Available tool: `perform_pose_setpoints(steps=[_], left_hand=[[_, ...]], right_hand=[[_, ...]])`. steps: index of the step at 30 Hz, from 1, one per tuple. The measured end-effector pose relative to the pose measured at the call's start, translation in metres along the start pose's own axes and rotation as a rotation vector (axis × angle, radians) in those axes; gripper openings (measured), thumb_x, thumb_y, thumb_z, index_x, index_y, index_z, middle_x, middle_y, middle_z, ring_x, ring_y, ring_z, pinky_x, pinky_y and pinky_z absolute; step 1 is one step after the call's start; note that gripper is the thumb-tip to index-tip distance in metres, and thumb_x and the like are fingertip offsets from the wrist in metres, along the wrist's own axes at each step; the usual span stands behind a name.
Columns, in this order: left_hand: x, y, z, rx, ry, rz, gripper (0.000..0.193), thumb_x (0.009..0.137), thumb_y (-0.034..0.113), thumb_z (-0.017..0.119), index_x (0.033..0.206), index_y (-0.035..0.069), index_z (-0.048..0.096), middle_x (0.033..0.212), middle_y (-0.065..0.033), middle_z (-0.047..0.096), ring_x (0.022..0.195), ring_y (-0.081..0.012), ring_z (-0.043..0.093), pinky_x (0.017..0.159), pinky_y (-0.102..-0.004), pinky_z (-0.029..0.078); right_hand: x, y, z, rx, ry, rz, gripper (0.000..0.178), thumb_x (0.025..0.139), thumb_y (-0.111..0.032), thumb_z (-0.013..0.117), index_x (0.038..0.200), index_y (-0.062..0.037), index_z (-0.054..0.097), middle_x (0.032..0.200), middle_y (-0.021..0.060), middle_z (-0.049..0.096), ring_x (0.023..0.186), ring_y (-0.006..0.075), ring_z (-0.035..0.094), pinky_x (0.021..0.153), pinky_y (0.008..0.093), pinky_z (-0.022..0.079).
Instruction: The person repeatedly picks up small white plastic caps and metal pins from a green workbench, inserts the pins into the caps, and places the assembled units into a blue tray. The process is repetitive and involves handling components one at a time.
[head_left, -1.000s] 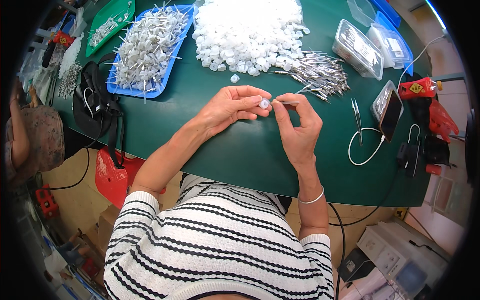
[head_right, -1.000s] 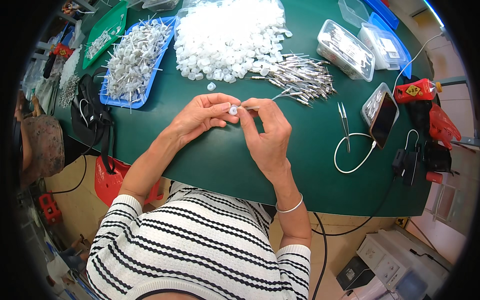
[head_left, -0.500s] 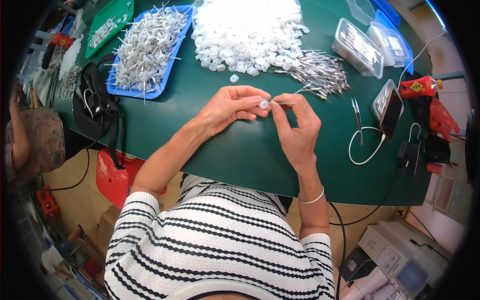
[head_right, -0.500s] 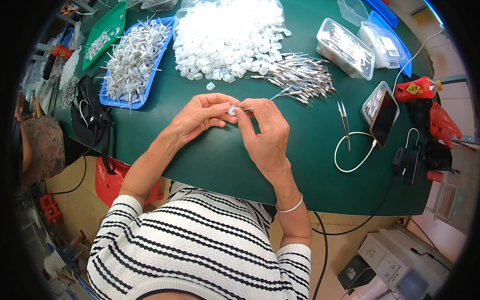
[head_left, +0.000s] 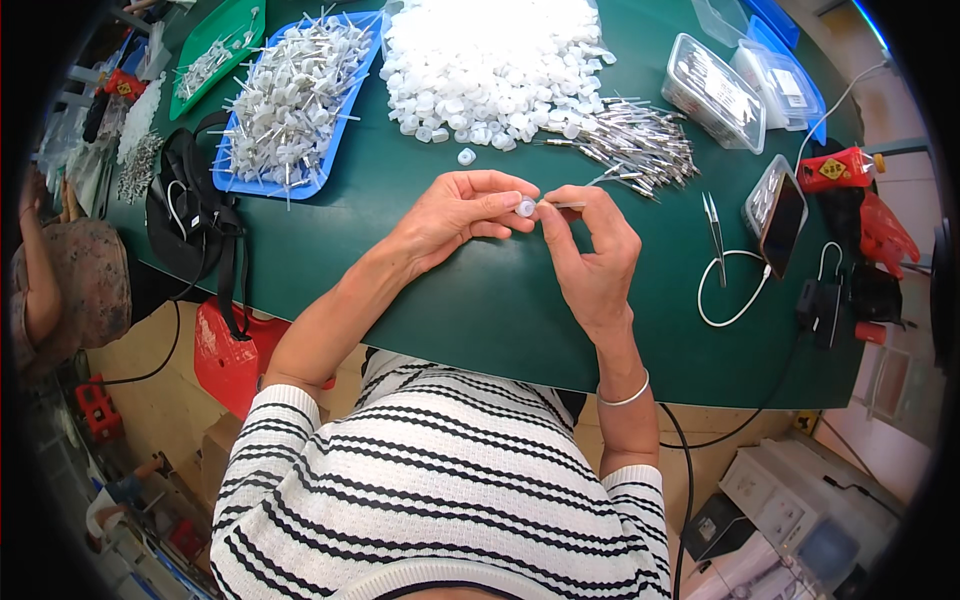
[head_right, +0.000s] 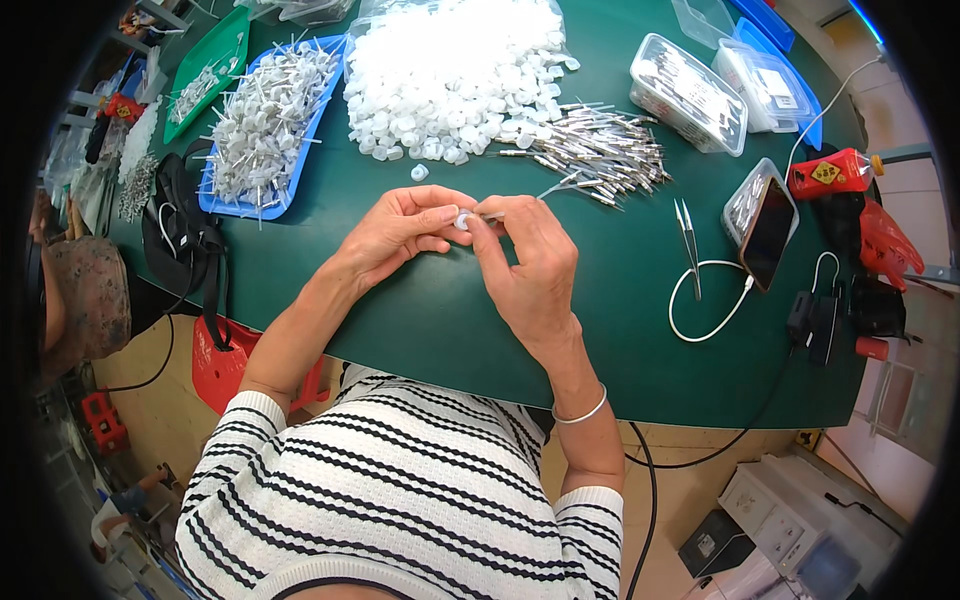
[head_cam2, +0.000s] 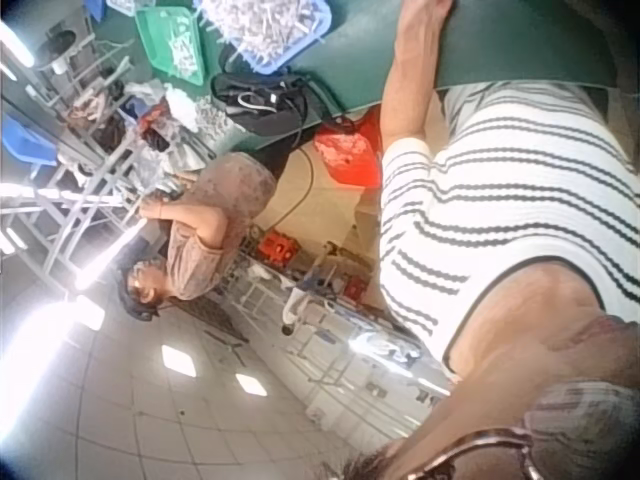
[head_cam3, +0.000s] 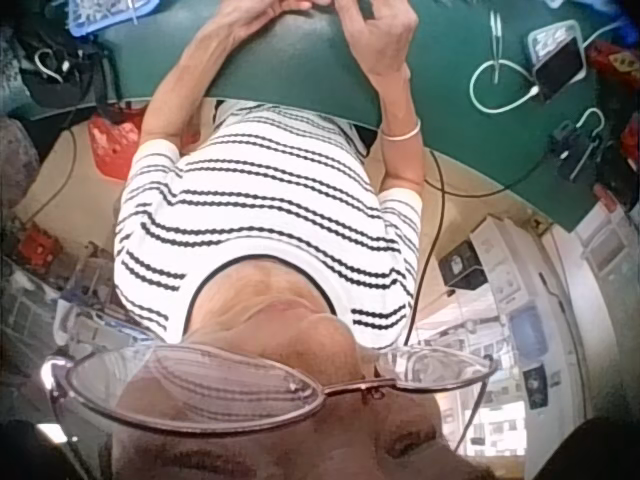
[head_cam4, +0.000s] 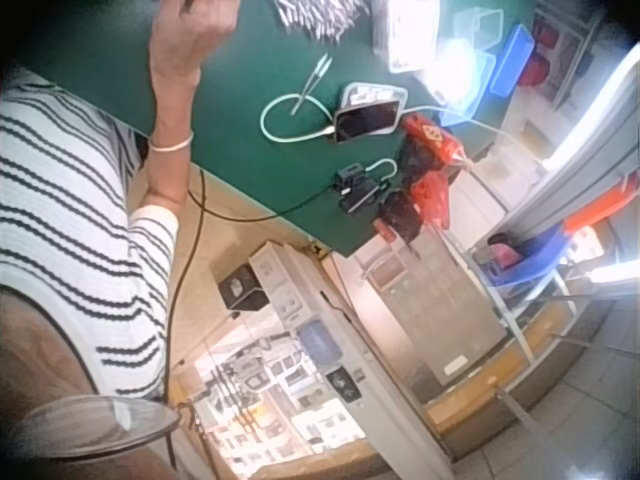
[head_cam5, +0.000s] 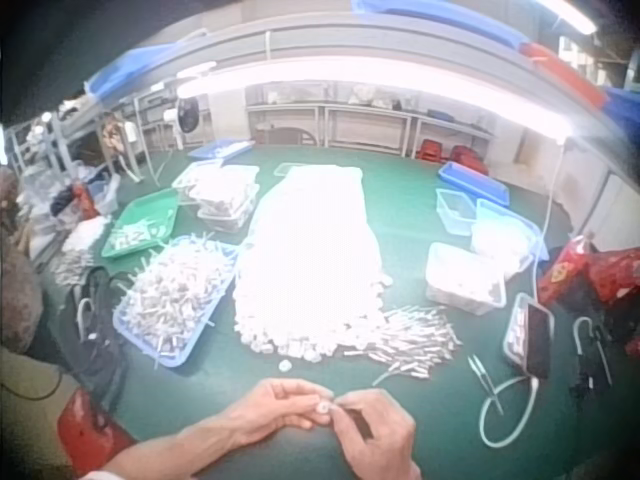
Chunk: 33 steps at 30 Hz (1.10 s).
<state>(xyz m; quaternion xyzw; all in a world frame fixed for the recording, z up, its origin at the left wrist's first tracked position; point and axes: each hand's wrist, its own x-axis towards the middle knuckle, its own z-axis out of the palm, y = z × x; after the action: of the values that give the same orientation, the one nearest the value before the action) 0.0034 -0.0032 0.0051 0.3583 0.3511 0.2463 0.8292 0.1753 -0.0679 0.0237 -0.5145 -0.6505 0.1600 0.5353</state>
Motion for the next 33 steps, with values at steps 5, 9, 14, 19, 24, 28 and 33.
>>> perform_pose_setpoints(steps=[5,9,14,19,24,28,33], left_hand=[[0.0004,-0.0006,-0.0012,-0.014,-0.002,-0.001,0.024,0.091,0.012,0.062,0.110,-0.002,0.063,0.099,-0.0098,0.068,0.086,-0.0139,0.068,0.073,-0.0210,0.056],[0.0005,-0.0005,-0.0010,-0.019,-0.003,-0.007,0.023,0.091,0.012,0.062,0.110,-0.001,0.063,0.099,-0.0098,0.068,0.086,-0.0140,0.068,0.072,-0.0208,0.056],[0.0006,-0.0014,-0.0004,-0.008,-0.001,-0.006,0.027,0.089,0.016,0.065,0.111,0.000,0.064,0.096,-0.0077,0.069,0.086,-0.0122,0.068,0.072,-0.0198,0.055],[0.0014,-0.0032,-0.0013,-0.019,-0.001,-0.008,0.025,0.091,0.013,0.062,0.111,-0.001,0.063,0.098,-0.0094,0.068,0.087,-0.0135,0.068,0.073,-0.0208,0.056],[0.0019,-0.0038,-0.0021,-0.022,-0.009,-0.005,0.024,0.091,0.012,0.061,0.111,-0.002,0.062,0.100,-0.0107,0.068,0.087,-0.0144,0.068,0.073,-0.0214,0.057],[0.0023,-0.0040,-0.0024,-0.020,-0.008,-0.005,0.024,0.092,0.012,0.060,0.111,-0.002,0.062,0.100,-0.0111,0.068,0.087,-0.0145,0.068,0.073,-0.0215,0.057],[0.0022,-0.0034,-0.0024,-0.012,-0.006,-0.006,0.024,0.092,0.012,0.060,0.111,-0.003,0.062,0.100,-0.0111,0.068,0.087,-0.0143,0.068,0.074,-0.0215,0.057]], right_hand=[[0.0001,0.0004,0.0000,0.001,0.007,-0.002,0.012,0.077,0.001,0.070,0.084,-0.0014,0.061,0.078,0.0079,0.062,0.064,0.0194,0.060,0.056,0.0286,0.048],[-0.0005,0.0006,-0.0003,0.005,0.010,0.008,0.012,0.077,0.001,0.070,0.084,-0.0014,0.061,0.078,0.0080,0.062,0.064,0.0193,0.060,0.056,0.0287,0.048],[-0.0014,0.0008,0.0002,0.004,0.011,0.012,0.011,0.077,0.001,0.070,0.085,-0.0014,0.062,0.078,0.0080,0.063,0.064,0.0192,0.060,0.056,0.0287,0.048],[-0.0008,0.0006,0.0004,-0.002,0.005,0.002,0.011,0.077,0.000,0.070,0.085,-0.0012,0.062,0.079,0.0082,0.063,0.063,0.0192,0.060,0.056,0.0287,0.048],[-0.0011,0.0013,0.0003,0.030,0.001,0.030,0.010,0.079,0.000,0.069,0.085,-0.0006,0.062,0.079,0.0085,0.063,0.063,0.0191,0.061,0.055,0.0282,0.049],[-0.0011,0.0028,-0.0001,0.042,-0.001,0.035,0.010,0.079,0.000,0.069,0.086,-0.0005,0.062,0.079,0.0085,0.063,0.063,0.0189,0.061,0.055,0.0280,0.049],[-0.0009,0.0016,-0.0003,0.039,-0.002,0.041,0.010,0.079,0.000,0.070,0.085,-0.0005,0.062,0.078,0.0084,0.063,0.063,0.0186,0.061,0.054,0.0279,0.049]])
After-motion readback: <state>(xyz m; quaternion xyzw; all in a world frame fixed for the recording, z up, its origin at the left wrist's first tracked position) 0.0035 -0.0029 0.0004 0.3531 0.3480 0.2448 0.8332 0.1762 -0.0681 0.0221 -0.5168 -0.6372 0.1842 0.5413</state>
